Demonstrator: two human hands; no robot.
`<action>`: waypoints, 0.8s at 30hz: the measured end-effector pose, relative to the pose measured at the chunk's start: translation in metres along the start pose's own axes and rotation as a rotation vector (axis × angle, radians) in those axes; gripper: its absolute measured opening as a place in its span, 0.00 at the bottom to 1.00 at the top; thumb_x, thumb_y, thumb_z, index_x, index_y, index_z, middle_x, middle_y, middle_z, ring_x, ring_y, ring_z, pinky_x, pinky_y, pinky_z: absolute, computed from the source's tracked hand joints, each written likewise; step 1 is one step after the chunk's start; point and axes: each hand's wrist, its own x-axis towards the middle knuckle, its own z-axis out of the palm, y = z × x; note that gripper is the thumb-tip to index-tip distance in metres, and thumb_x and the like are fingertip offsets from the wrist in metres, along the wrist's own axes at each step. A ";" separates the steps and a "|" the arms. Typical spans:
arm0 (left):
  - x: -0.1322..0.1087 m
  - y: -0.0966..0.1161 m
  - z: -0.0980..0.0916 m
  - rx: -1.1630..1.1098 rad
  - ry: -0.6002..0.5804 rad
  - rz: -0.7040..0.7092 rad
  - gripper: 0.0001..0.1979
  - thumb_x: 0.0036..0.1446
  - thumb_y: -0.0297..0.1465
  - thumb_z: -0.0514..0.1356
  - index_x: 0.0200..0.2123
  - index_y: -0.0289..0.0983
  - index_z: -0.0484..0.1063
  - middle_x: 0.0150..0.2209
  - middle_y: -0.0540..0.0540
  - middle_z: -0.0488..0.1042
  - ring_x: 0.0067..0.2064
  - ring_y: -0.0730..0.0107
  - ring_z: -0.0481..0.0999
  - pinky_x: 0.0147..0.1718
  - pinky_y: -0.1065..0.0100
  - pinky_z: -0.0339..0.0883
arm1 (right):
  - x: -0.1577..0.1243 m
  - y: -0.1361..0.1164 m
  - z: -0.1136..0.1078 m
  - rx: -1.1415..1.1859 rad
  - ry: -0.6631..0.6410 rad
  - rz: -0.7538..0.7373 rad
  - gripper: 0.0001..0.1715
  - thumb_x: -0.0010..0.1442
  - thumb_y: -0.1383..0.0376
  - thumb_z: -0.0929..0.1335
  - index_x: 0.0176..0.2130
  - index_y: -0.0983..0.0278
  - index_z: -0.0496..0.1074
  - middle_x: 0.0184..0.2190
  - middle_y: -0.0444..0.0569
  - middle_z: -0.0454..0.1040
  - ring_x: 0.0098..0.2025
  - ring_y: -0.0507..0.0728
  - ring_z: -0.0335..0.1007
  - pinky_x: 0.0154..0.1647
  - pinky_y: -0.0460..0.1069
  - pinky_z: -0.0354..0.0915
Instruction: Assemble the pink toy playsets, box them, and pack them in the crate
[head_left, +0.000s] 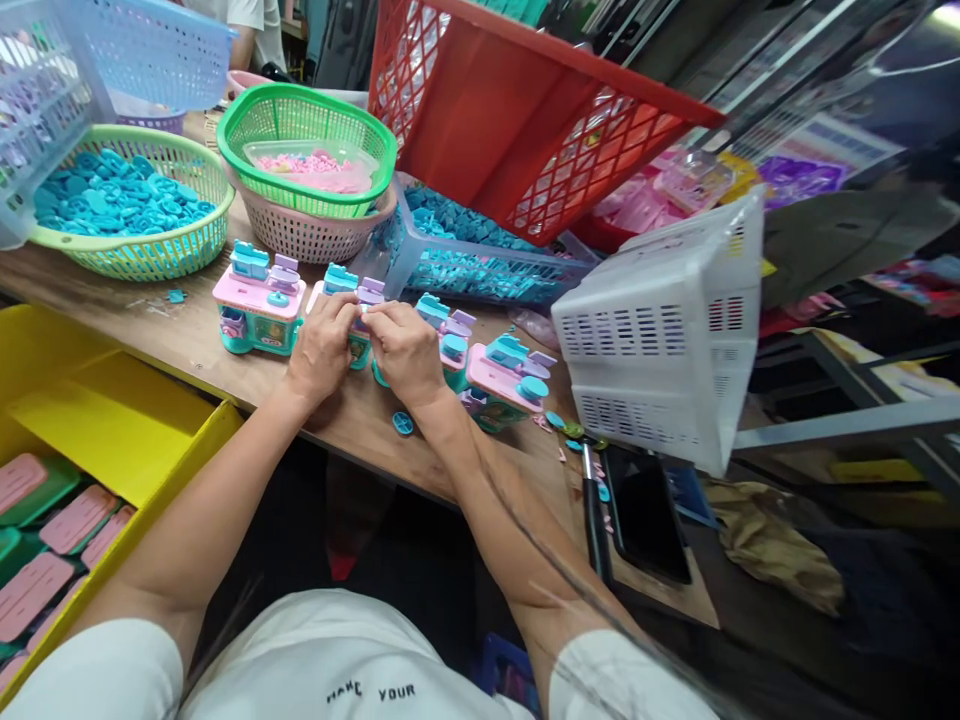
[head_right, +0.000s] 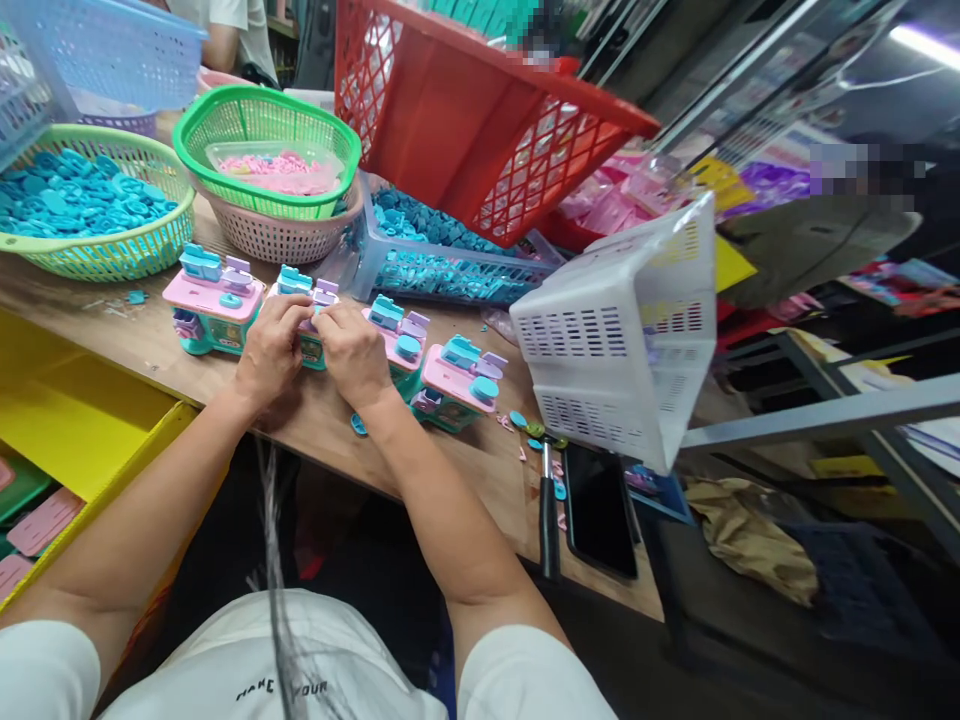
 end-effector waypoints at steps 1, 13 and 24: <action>0.001 0.000 0.000 0.008 -0.006 0.010 0.18 0.57 0.17 0.50 0.45 0.36 0.72 0.51 0.40 0.75 0.54 0.58 0.72 0.55 0.57 0.68 | 0.000 -0.002 0.002 -0.009 -0.005 0.019 0.15 0.71 0.68 0.62 0.40 0.62 0.78 0.43 0.53 0.79 0.46 0.57 0.73 0.50 0.50 0.66; -0.033 0.009 -0.024 0.039 0.024 0.166 0.30 0.54 0.17 0.52 0.60 0.35 0.63 0.62 0.35 0.65 0.62 0.55 0.65 0.62 0.51 0.63 | -0.068 -0.012 -0.048 0.180 -0.042 0.111 0.13 0.66 0.63 0.67 0.49 0.64 0.76 0.45 0.55 0.75 0.49 0.62 0.68 0.54 0.57 0.67; -0.084 0.050 0.004 -0.260 -0.409 0.085 0.22 0.58 0.24 0.59 0.57 0.36 0.67 0.51 0.38 0.72 0.54 0.56 0.71 0.54 0.54 0.70 | -0.124 -0.015 -0.026 0.348 -0.119 0.397 0.14 0.66 0.62 0.64 0.43 0.64 0.78 0.40 0.55 0.80 0.42 0.61 0.75 0.48 0.55 0.70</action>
